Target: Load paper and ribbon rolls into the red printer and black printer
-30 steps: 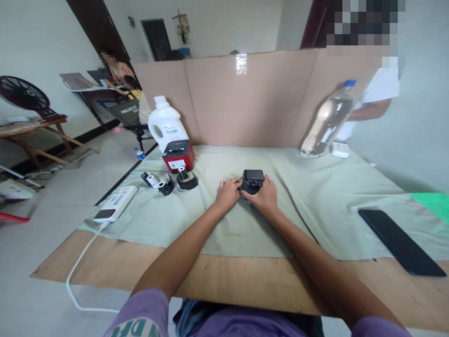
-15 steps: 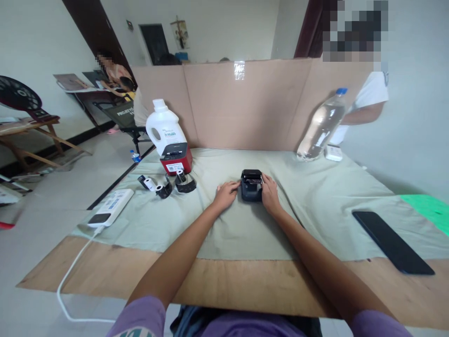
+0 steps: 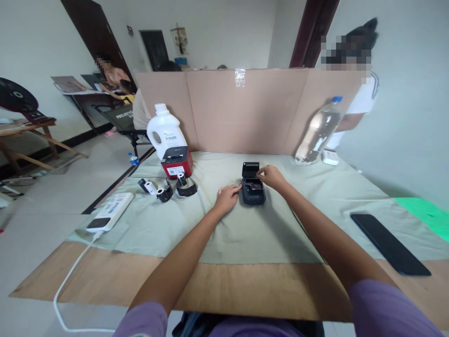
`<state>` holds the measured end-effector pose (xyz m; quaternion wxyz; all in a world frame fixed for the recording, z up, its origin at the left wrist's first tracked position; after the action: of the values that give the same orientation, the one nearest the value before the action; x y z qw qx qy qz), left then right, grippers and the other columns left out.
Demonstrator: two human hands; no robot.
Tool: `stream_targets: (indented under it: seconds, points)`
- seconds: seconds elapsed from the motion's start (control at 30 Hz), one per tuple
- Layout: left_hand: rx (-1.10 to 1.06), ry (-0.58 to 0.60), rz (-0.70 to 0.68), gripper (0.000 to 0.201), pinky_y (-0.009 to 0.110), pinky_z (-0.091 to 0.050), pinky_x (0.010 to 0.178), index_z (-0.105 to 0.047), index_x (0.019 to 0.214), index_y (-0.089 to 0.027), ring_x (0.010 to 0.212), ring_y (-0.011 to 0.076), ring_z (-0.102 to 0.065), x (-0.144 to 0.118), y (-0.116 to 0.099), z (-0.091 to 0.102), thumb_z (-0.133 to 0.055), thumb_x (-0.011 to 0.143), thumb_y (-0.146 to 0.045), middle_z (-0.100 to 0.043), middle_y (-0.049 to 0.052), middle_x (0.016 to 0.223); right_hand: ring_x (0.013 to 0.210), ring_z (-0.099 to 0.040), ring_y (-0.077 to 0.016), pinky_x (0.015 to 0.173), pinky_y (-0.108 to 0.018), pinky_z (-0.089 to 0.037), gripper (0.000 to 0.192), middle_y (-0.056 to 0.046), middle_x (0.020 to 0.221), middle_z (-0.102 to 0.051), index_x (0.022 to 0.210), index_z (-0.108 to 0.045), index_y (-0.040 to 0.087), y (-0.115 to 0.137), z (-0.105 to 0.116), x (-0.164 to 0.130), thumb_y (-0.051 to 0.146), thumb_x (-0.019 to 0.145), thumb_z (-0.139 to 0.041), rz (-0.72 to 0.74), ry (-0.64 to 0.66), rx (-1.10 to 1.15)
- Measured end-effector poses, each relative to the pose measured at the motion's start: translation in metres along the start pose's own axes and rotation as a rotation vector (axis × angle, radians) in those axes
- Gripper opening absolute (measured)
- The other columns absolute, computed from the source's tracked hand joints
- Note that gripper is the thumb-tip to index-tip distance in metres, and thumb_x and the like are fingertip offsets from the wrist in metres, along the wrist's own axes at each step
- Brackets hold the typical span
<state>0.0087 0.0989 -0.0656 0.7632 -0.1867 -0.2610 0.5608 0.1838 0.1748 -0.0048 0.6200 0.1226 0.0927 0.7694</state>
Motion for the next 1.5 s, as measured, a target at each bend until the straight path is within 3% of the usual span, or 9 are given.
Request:
stream_targets:
  seconds: [0.27, 0.43, 0.57, 0.73, 0.8, 0.97, 1.1, 1.23, 1.5]
  points:
    - [0.009, -0.001, -0.004, 0.055, 0.045, -0.034, 0.114, -0.058, 0.143, -0.033, 0.132, 0.0231, -0.053, -0.001, -0.001, 0.001, -0.045, 0.093, -0.016, -0.063, 0.001, 0.142, 0.091, -0.072, -0.0259, 0.077, -0.029, -0.053, 0.023, -0.008, 0.095, -0.079, 0.084, -0.082, 0.023, 0.029, -0.026, 0.012, 0.008, 0.066, -0.077, -0.010, 0.307, -0.135]
    - [0.014, -0.007, -0.009, 0.054, 0.044, -0.035, 0.113, -0.058, 0.142, -0.034, 0.131, 0.0223, -0.053, 0.000, 0.000, 0.000, -0.045, 0.093, -0.017, -0.064, 0.000, 0.142, 0.099, -0.070, -0.0273, 0.081, -0.030, -0.053, 0.025, -0.012, 0.104, -0.074, 0.092, -0.077, 0.018, 0.028, -0.012, 0.006, 0.009, 0.069, -0.078, -0.035, 0.232, -0.080]
    - [0.012, -0.012, -0.014, 0.052, 0.043, -0.036, 0.112, -0.062, 0.138, -0.033, 0.129, 0.0225, -0.055, -0.001, -0.002, 0.003, -0.045, 0.092, -0.016, -0.065, 0.000, 0.139, 0.087, -0.069, -0.0183, 0.071, -0.024, -0.052, 0.027, -0.009, 0.104, -0.072, 0.111, -0.066, 0.017, 0.028, 0.019, -0.003, 0.017, 0.084, -0.070, -0.020, 0.145, 0.048]
    - [0.018, -0.019, -0.030, 0.052, 0.041, -0.040, 0.107, -0.067, 0.132, -0.033, 0.126, 0.0236, -0.058, -0.001, -0.006, 0.006, -0.047, 0.089, -0.014, -0.068, 0.001, 0.135, 0.052, -0.054, -0.0100, 0.050, -0.020, -0.042, 0.021, 0.005, 0.066, -0.057, 0.110, -0.059, 0.019, 0.068, 0.040, -0.004, 0.027, 0.090, -0.064, 0.063, 0.058, 0.558]
    - [0.029, -0.007, -0.014, 0.053, 0.041, -0.040, 0.108, -0.065, 0.135, -0.031, 0.126, 0.0237, -0.058, -0.001, -0.005, 0.005, -0.046, 0.089, -0.014, -0.068, 0.001, 0.135, 0.051, -0.051, -0.0101, 0.053, -0.021, -0.043, 0.023, 0.006, 0.064, -0.055, 0.111, -0.059, 0.019, 0.092, 0.040, 0.004, 0.027, 0.090, -0.064, 0.094, 0.004, 0.589]
    - [0.049, 0.018, 0.007, 0.054, 0.044, -0.040, 0.108, -0.060, 0.141, -0.027, 0.127, 0.0254, -0.056, 0.001, -0.004, 0.001, -0.046, 0.090, -0.015, -0.066, 0.003, 0.137, 0.096, -0.067, -0.0204, 0.082, -0.027, -0.050, 0.029, -0.009, 0.106, -0.073, 0.119, -0.065, 0.017, 0.167, 0.010, 0.040, 0.024, 0.090, -0.064, 0.203, -0.039, 0.139]
    - [0.070, 0.020, 0.020, 0.039, 0.046, -0.041, 0.107, -0.073, 0.118, -0.021, 0.124, 0.0290, -0.057, 0.002, -0.004, 0.001, -0.045, 0.091, -0.017, -0.070, 0.009, 0.128, 0.109, -0.066, -0.0241, 0.086, -0.025, -0.049, 0.027, -0.013, 0.116, -0.074, 0.112, -0.069, 0.017, 0.207, -0.037, 0.068, 0.016, 0.085, -0.065, 0.212, 0.042, 0.043]
    - [0.079, 0.046, 0.028, 0.033, 0.046, -0.041, 0.106, -0.074, 0.108, -0.020, 0.125, 0.0308, -0.056, 0.000, -0.003, 0.001, -0.047, 0.091, -0.016, -0.072, 0.011, 0.123, 0.105, -0.068, -0.0251, 0.081, -0.026, -0.050, 0.028, -0.017, 0.116, -0.073, 0.113, -0.068, 0.015, 0.222, -0.072, 0.087, 0.015, 0.085, -0.064, 0.177, 0.098, -0.024]
    - [0.055, 0.089, -0.022, 0.040, 0.055, -0.036, 0.109, -0.064, 0.132, -0.021, 0.133, 0.0365, -0.051, -0.003, -0.009, 0.003, -0.044, 0.097, -0.022, -0.065, 0.013, 0.137, 0.108, -0.068, -0.0256, 0.085, -0.029, -0.050, 0.031, -0.020, 0.121, -0.071, 0.123, -0.063, 0.012, 0.237, -0.091, 0.112, 0.016, 0.093, -0.054, 0.177, 0.123, -0.057]
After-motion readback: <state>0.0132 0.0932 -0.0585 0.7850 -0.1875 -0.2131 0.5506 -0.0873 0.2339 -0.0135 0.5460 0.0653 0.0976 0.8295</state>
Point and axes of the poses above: each hand's wrist, its own x-axis towards the middle knuckle, its own z-axis out of the back of the hand, y = z × x, the point moved 10 cm from there along x, towards the middle knuckle
